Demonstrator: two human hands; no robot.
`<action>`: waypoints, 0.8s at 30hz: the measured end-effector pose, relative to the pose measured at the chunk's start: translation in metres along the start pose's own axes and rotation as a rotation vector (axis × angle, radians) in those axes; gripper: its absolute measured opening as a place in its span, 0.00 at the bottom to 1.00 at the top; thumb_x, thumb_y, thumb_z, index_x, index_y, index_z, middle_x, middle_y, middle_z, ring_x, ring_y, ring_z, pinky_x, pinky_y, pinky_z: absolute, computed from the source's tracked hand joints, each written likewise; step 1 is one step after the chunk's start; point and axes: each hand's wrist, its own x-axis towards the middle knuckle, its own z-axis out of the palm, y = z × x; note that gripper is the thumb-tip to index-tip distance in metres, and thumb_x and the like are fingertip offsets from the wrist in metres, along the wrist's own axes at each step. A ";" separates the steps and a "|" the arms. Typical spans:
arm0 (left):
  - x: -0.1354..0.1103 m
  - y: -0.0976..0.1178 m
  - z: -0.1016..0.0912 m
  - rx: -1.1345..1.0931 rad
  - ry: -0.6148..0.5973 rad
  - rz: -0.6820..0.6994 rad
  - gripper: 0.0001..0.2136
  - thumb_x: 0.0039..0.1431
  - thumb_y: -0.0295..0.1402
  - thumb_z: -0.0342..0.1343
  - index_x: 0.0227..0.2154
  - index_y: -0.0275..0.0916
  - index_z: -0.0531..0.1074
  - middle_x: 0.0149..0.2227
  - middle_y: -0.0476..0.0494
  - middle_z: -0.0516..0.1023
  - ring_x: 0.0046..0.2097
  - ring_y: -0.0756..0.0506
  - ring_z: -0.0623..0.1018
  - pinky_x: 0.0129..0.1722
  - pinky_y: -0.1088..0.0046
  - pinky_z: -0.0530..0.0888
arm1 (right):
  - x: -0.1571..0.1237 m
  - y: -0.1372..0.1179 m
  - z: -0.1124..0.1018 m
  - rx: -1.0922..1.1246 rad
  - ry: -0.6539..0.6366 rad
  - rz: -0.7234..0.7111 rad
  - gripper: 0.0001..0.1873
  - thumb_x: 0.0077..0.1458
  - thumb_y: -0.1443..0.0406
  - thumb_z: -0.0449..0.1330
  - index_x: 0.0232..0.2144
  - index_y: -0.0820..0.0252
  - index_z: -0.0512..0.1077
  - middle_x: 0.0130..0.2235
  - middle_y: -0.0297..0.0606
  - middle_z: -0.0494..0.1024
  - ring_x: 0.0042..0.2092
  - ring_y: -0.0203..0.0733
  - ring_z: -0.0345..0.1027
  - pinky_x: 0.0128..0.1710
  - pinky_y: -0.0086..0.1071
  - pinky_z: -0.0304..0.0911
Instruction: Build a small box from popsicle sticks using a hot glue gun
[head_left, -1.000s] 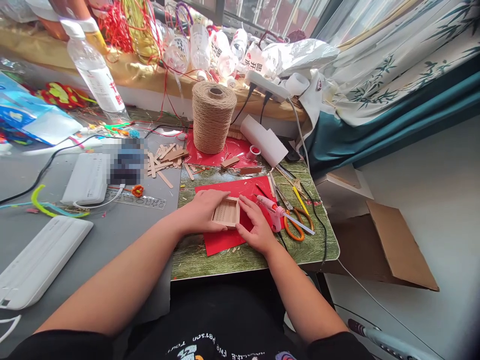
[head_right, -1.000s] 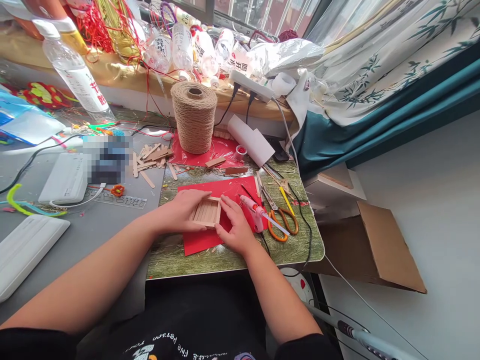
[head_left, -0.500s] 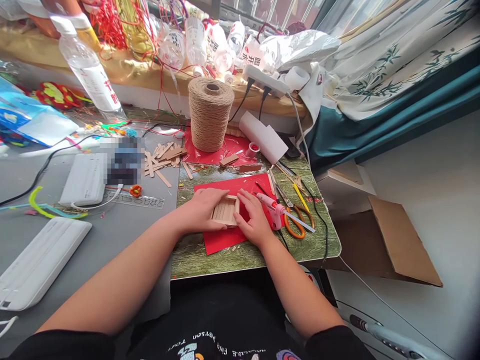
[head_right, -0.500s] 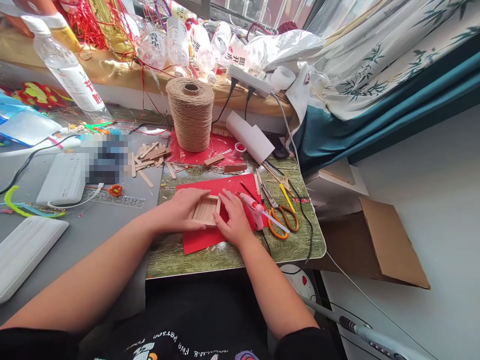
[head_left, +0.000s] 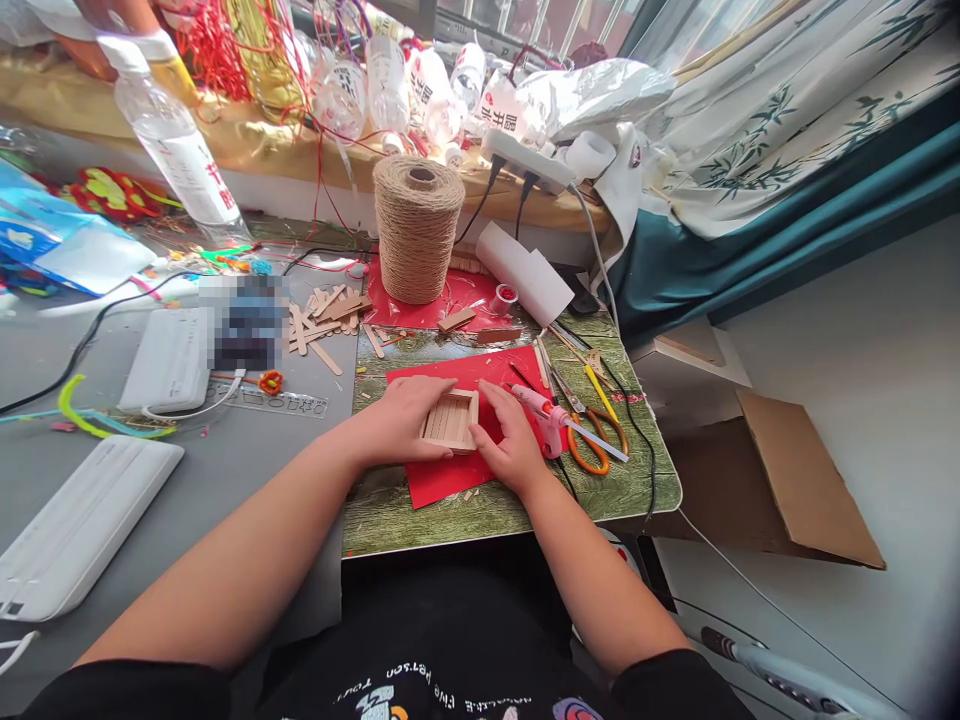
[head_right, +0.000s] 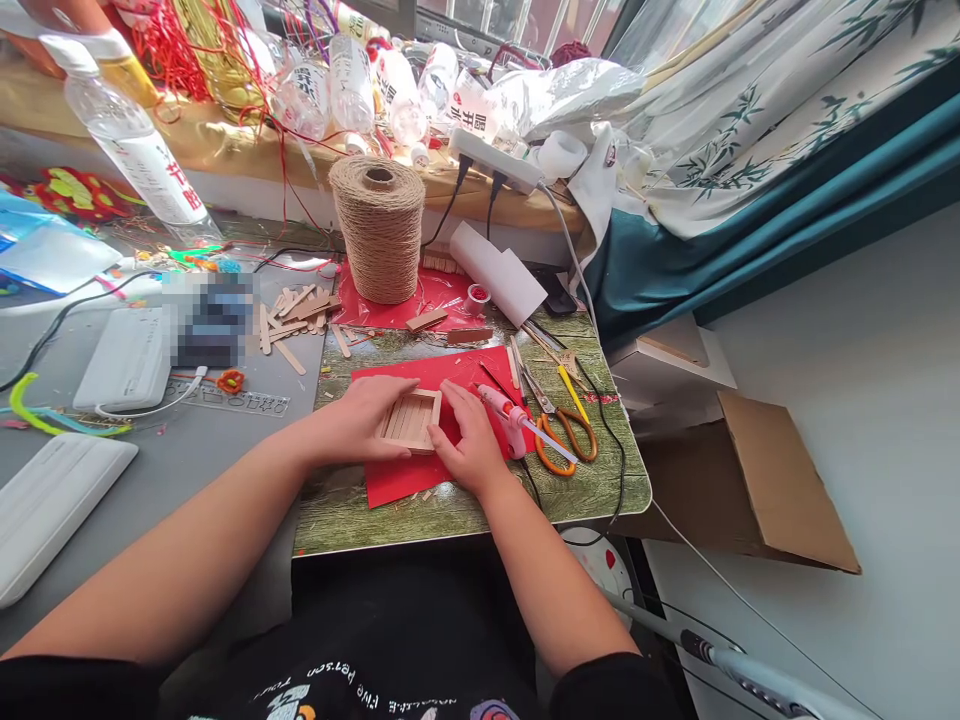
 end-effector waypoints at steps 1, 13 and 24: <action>0.000 0.000 0.000 0.004 -0.004 -0.001 0.48 0.52 0.53 0.68 0.72 0.44 0.56 0.68 0.32 0.68 0.67 0.28 0.67 0.66 0.48 0.62 | 0.000 0.000 0.000 0.005 0.008 -0.002 0.32 0.67 0.60 0.59 0.71 0.50 0.61 0.70 0.44 0.67 0.71 0.53 0.58 0.73 0.53 0.53; 0.000 0.002 -0.002 0.033 -0.037 -0.038 0.48 0.52 0.51 0.68 0.72 0.41 0.55 0.69 0.32 0.66 0.68 0.28 0.66 0.68 0.49 0.60 | -0.001 0.006 0.003 0.036 -0.027 0.033 0.29 0.67 0.59 0.61 0.69 0.48 0.65 0.66 0.43 0.72 0.68 0.54 0.64 0.70 0.54 0.58; 0.000 0.004 -0.006 -0.024 -0.019 -0.020 0.46 0.53 0.54 0.68 0.71 0.43 0.57 0.69 0.33 0.66 0.68 0.29 0.67 0.66 0.51 0.65 | -0.002 -0.003 -0.021 0.207 -0.245 0.013 0.46 0.58 0.58 0.71 0.73 0.42 0.57 0.76 0.37 0.53 0.76 0.56 0.46 0.75 0.57 0.45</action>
